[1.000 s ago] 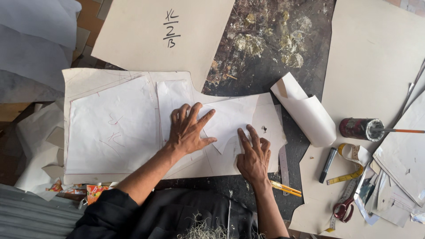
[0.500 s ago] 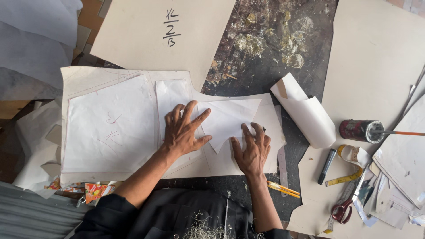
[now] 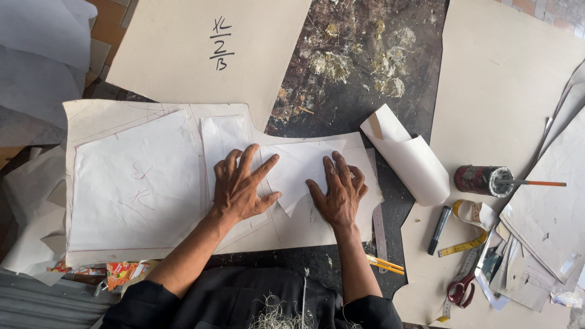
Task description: The person aligns paper pattern pieces on a worktable, uses a ruler and pencil to draw straight lines and markings, then cuts the paper with scissors. The person repeats measuring, marking, and cutting steps on multiple pattern pieces.
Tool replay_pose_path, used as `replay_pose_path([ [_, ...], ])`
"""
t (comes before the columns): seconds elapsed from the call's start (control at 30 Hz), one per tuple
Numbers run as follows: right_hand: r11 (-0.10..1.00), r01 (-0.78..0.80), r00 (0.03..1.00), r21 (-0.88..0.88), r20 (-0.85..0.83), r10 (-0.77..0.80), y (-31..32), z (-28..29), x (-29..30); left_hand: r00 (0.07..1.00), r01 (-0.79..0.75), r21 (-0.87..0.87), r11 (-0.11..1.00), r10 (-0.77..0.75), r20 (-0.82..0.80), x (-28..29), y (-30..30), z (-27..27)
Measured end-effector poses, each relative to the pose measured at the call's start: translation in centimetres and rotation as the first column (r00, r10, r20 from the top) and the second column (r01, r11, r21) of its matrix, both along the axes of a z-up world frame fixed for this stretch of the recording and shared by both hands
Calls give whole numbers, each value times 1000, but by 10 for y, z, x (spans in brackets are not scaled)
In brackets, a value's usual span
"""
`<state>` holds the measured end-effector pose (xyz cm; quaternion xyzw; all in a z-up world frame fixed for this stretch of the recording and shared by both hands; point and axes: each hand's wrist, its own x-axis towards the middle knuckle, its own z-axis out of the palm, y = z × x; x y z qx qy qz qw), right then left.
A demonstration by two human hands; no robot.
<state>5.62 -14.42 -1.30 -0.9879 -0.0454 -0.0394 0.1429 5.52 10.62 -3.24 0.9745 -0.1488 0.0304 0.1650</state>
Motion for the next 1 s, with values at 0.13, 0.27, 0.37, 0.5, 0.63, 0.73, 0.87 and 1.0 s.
replay_pose_path([
  [0.13,1000,17,1000,-13,-7,-17,1,-2,3,1000,-1,14,1000,1,14,4,0,-1],
  [0.27,1000,15,1000,-4,-14,-15,-1,-4,1,1000,-15,45,999,15,8,1,-4,-5],
  [0.37,1000,11,1000,-12,-15,-11,-1,-5,1,1000,-21,43,999,21,7,2,-4,-5],
  [0.5,1000,12,1000,5,-16,-12,-1,-4,2,1000,-26,40,999,26,-7,4,-4,-1],
  [0.63,999,41,998,19,-51,-40,-1,0,1,999,-19,23,1000,20,-29,2,-4,0],
  [0.73,998,48,998,35,-49,-46,-1,6,2,999,-15,13,1000,16,-32,3,-4,0],
  [0.87,997,35,999,70,-12,-34,1,11,1,1000,-21,3,1000,21,-19,1,-3,3],
  [1.0,946,-3,1000,325,15,-2,-14,6,-3,998,-30,24,999,31,-46,1,-6,9],
])
